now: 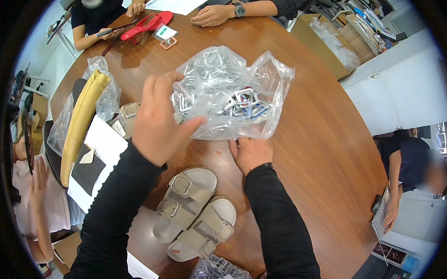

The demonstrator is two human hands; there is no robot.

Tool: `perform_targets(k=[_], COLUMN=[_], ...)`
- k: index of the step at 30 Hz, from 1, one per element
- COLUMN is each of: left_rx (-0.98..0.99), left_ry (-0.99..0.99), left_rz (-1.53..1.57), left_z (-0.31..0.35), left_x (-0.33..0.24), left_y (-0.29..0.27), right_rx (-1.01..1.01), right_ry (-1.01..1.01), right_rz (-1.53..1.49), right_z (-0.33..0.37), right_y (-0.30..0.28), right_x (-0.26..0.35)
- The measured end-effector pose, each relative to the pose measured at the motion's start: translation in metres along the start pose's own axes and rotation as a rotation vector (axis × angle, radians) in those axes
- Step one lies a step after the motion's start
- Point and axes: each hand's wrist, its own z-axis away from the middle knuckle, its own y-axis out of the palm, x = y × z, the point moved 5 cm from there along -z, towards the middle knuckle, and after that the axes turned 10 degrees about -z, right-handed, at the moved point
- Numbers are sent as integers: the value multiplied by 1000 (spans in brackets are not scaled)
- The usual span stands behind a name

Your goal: The person sorts small shoe buckles from a table into plastic bags, then carries the bags out of the office and places them into a cardboard box in a warehouse area.

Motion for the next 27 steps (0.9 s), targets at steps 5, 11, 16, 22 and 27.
perform_targets(k=[5, 11, 16, 22, 27], left_rx=[184, 163, 226, 223, 142], left_ry=[9, -142, -212, -246, -289], left_rz=[192, 469, 596, 560, 755], left_z=[5, 47, 47, 8, -62], left_x=[-8, -24, -26, -13, 7], left_y=[23, 16, 19, 25, 39], right_rx=[83, -418, 60, 99, -623], right_ry=[153, 819, 703, 359, 433], right_rz=[133, -916, -941, -395, -777], right_z=[52, 90, -15, -90, -17], right_y=[-35, -108, -104, -98, -157], right_x=[-22, -60, -19, 35, -13])
